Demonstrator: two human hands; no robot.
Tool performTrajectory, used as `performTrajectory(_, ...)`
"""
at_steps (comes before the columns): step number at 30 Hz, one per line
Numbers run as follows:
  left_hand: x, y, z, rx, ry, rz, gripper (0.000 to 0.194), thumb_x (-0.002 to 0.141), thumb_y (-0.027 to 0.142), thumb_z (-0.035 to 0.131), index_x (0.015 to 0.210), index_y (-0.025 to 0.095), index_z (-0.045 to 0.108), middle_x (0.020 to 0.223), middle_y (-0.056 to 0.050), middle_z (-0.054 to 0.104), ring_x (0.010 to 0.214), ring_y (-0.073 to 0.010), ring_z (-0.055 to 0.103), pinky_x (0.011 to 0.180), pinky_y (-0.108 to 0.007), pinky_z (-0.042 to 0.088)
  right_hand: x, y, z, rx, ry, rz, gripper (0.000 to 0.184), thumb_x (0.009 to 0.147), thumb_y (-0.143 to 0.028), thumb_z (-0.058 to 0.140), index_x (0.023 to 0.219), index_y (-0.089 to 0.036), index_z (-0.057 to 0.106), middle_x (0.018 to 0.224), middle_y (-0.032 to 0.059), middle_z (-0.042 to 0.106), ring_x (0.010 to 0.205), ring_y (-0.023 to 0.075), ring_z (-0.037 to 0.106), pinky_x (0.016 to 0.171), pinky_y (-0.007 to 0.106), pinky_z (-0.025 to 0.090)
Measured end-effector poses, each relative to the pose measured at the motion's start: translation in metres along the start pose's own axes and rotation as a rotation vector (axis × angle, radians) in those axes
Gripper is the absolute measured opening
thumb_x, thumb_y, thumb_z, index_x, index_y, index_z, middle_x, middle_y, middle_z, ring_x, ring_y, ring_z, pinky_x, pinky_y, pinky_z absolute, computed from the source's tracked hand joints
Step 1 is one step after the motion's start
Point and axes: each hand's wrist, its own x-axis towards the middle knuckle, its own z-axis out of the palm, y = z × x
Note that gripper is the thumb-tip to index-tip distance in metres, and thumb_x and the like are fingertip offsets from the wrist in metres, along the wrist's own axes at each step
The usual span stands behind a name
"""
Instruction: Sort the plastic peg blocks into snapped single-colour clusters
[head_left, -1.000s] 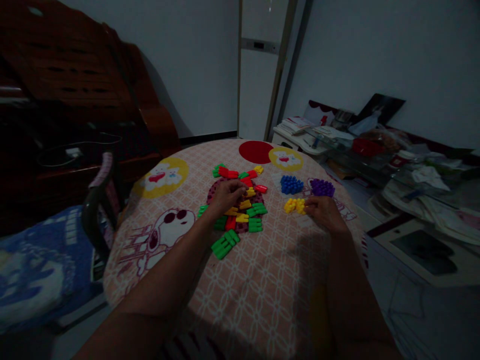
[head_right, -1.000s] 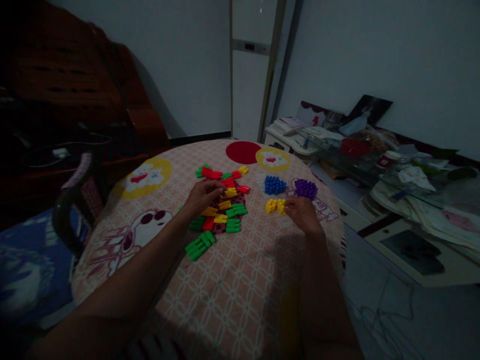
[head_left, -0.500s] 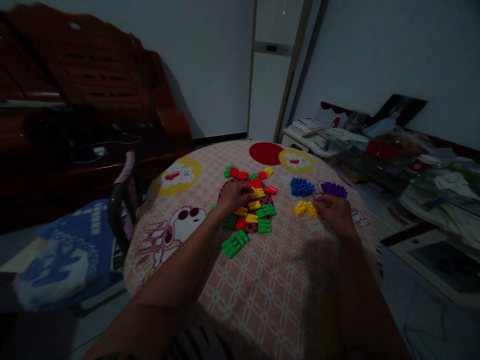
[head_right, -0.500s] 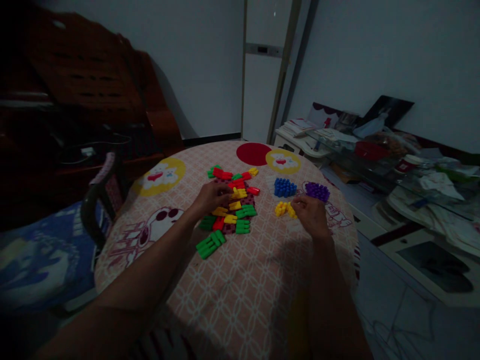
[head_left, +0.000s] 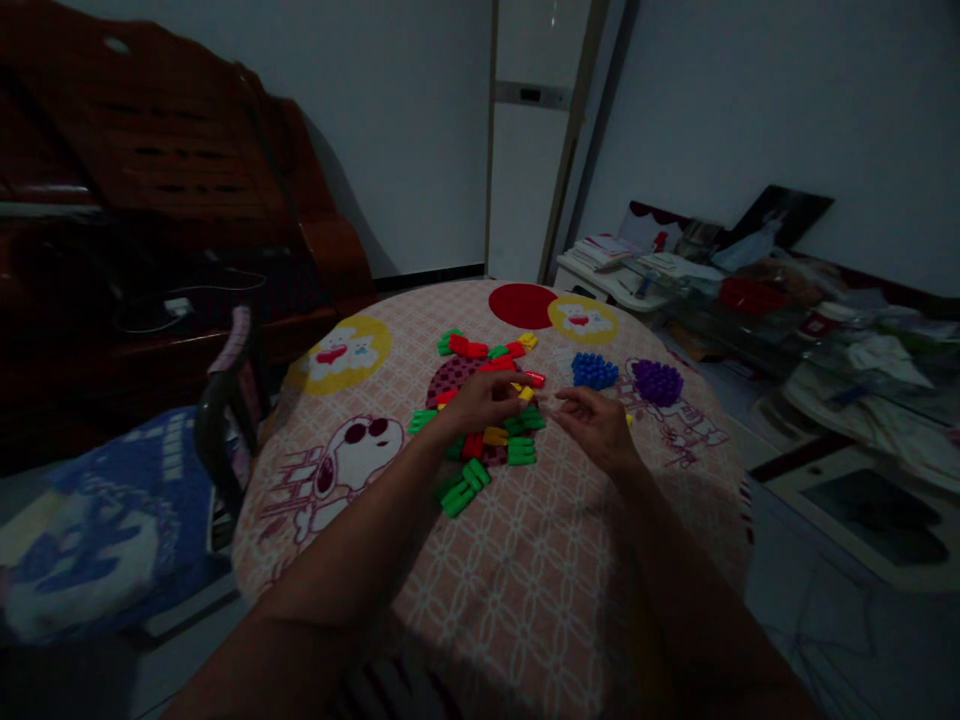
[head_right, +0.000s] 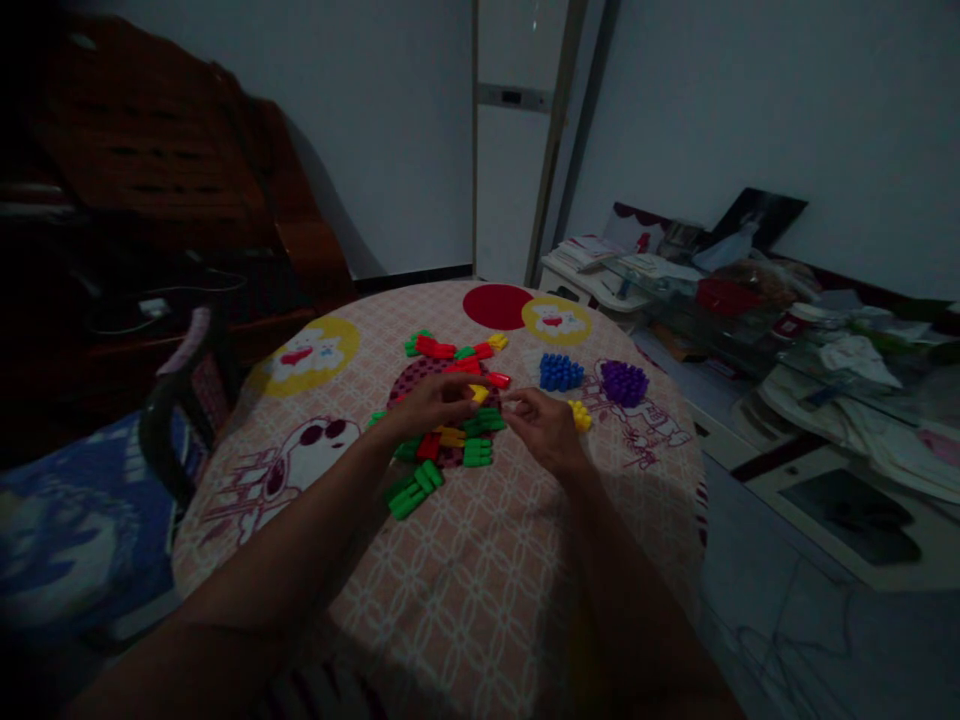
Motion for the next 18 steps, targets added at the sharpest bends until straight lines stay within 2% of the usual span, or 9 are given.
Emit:
performTrajectory(2,-0.001,0.005,0.005,-0.213,-0.044,0.017,0.053,0.081,0.039,0.07,0.128,0.013,0.066,0.084,-0.002,0.067,0.071,-0.0134,0.059,0.063,-0.023,0.044,-0.002,-0.007,0.013,0.024,-0.036,-0.07,0.033,0.079,-0.036,0.075,0.108,-0.021,0.071,0.086,0.0039,0.075,0.072,0.0188,0.071,0.065,0.028,0.056)
performTrajectory(4,-0.002,0.006,0.01,-0.365,-0.074,-0.003,0.054,0.078,0.042,0.075,0.123,0.013,0.068,0.086,-0.003,0.069,0.073,-0.0135,0.062,0.065,-0.023,0.048,-0.005,-0.011,0.024,-0.006,-0.048,-0.139,0.036,0.081,-0.033,0.074,0.115,-0.022,0.069,0.099,0.0062,0.077,0.08,0.0205,0.072,0.07,0.03,0.057)
performTrajectory(6,-0.002,0.005,0.013,-0.475,-0.097,-0.055,0.054,0.075,0.044,0.079,0.117,0.012,0.07,0.086,-0.004,0.071,0.071,-0.0132,0.064,0.066,-0.024,0.05,-0.007,-0.015,0.031,-0.063,-0.018,-0.197,0.032,0.086,-0.029,0.069,0.117,-0.022,0.069,0.108,0.0084,0.076,0.088,0.0215,0.073,0.077,0.032,0.058)
performTrajectory(8,-0.003,0.003,0.014,-0.541,-0.121,-0.108,0.053,0.074,0.047,0.081,0.112,0.012,0.071,0.084,-0.005,0.072,0.067,-0.0125,0.065,0.066,-0.024,0.052,-0.007,-0.016,0.033,-0.096,0.026,-0.228,0.025,0.089,-0.026,0.063,0.112,-0.022,0.072,0.109,0.0091,0.077,0.092,0.0215,0.073,0.082,0.033,0.057)
performTrajectory(10,-0.002,0.002,0.014,-0.554,-0.142,-0.128,0.051,0.075,0.048,0.081,0.11,0.011,0.072,0.082,-0.005,0.073,0.067,-0.0123,0.065,0.066,-0.024,0.053,-0.006,-0.016,0.03,-0.094,0.06,-0.212,0.02,0.089,-0.028,0.062,0.103,-0.022,0.074,0.102,0.0083,0.078,0.088,0.0209,0.073,0.081,0.032,0.057)
performTrajectory(13,-0.001,-0.002,0.012,-0.518,-0.111,-0.111,0.048,0.078,0.047,0.078,0.109,0.012,0.072,0.083,-0.005,0.073,0.067,-0.0125,0.066,0.067,-0.025,0.054,-0.002,-0.011,0.011,-0.049,0.121,-0.083,0.018,0.083,-0.036,0.069,0.09,-0.02,0.076,0.085,0.0063,0.077,0.074,0.0196,0.071,0.07,0.031,0.057)
performTrajectory(18,0.003,-0.016,0.006,-0.409,0.046,-0.137,0.045,0.079,0.045,0.077,0.109,0.013,0.072,0.079,-0.005,0.073,0.066,-0.016,0.068,0.058,-0.025,0.053,0.004,0.012,-0.04,-0.013,0.29,0.274,0.032,0.071,-0.046,0.076,0.078,-0.016,0.073,0.068,0.005,0.071,0.059,0.0197,0.066,0.052,0.028,0.052)
